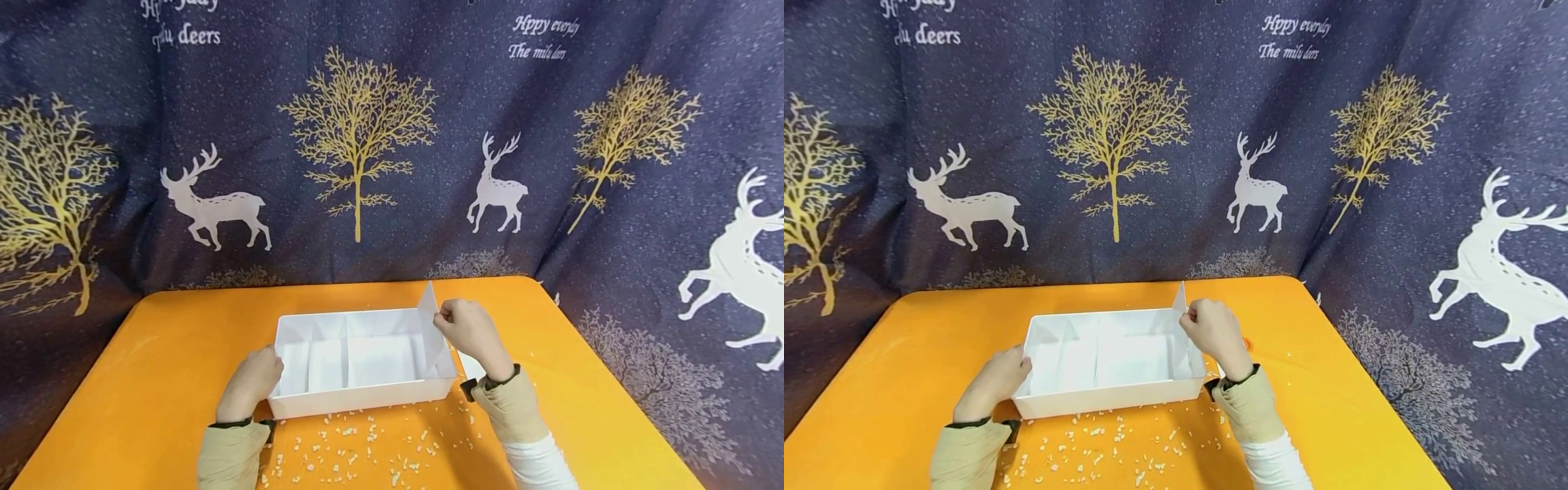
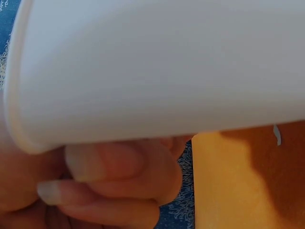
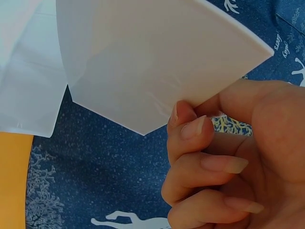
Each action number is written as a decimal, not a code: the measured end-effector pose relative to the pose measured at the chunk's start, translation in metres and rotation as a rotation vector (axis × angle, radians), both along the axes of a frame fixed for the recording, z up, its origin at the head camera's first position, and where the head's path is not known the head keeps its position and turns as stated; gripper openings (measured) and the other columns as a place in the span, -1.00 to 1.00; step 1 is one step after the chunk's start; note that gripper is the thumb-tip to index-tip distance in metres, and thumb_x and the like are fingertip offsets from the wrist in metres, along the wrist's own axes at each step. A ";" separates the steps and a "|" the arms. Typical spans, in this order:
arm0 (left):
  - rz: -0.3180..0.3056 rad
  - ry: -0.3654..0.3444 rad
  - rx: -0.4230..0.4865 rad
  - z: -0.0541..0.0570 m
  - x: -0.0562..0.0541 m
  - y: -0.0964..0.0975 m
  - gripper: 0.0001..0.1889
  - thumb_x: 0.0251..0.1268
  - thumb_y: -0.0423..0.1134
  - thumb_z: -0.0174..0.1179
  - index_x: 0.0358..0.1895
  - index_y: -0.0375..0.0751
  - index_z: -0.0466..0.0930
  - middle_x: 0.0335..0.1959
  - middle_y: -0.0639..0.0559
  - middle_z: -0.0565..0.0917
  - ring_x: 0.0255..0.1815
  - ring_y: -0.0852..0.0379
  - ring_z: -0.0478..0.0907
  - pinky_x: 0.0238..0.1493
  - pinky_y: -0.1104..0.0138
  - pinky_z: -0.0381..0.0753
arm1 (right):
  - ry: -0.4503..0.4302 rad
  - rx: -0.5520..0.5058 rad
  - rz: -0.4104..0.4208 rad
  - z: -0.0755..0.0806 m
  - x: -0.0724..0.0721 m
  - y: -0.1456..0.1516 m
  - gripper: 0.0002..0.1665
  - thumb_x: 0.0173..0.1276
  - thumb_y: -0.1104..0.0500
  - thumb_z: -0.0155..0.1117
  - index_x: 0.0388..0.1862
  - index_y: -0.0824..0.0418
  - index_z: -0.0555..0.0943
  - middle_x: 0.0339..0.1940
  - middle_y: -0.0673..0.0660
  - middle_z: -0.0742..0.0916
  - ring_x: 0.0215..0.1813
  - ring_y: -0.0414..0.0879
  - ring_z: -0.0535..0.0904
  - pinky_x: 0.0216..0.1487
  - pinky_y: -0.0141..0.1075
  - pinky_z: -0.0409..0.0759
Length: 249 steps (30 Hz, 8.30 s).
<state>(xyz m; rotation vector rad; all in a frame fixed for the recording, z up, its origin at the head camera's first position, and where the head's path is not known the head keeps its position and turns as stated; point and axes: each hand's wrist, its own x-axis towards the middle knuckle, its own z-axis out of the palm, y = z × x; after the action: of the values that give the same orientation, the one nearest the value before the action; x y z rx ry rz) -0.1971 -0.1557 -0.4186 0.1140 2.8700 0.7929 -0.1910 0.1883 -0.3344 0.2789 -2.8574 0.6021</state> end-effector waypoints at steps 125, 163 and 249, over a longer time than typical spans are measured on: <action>-0.008 0.028 0.004 -0.001 0.003 0.001 -0.61 0.45 -0.36 -0.11 0.16 -0.66 0.32 -0.12 -0.42 0.58 -0.30 -0.05 0.52 -0.27 0.12 0.58 | -0.014 -0.004 -0.075 -0.003 0.007 0.059 -0.55 0.31 0.27 0.08 -0.75 0.06 0.23 -0.79 -0.08 0.20 -0.69 -0.20 0.10 -0.56 -0.36 0.07; -0.001 0.016 0.009 -0.001 0.002 0.000 -0.59 0.45 -0.34 -0.12 0.20 -0.64 0.31 -0.10 -0.43 0.58 -0.32 -0.04 0.51 -0.33 0.20 0.52 | -0.082 -0.042 -0.093 -0.012 0.010 0.082 -0.56 0.37 0.24 0.06 -0.70 0.08 0.21 -0.76 -0.05 0.22 -0.67 -0.18 0.08 -0.54 -0.36 0.10; 0.014 0.017 0.014 -0.002 0.004 0.001 -0.60 0.46 -0.35 -0.12 0.19 -0.63 0.30 -0.08 -0.46 0.57 -0.29 -0.08 0.54 -0.20 0.07 0.62 | -0.180 -0.067 -0.098 -0.049 0.001 0.171 -0.68 0.48 0.22 0.01 -0.53 0.24 0.47 -0.71 -0.02 0.33 -0.64 -0.19 0.12 -0.55 -0.32 0.18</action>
<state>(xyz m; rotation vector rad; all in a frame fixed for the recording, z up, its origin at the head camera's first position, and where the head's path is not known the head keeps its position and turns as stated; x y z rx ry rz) -0.1935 -0.1543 -0.4203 0.1034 2.8850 0.8184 -0.1904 0.3593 -0.3835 0.0765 -2.9919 0.7367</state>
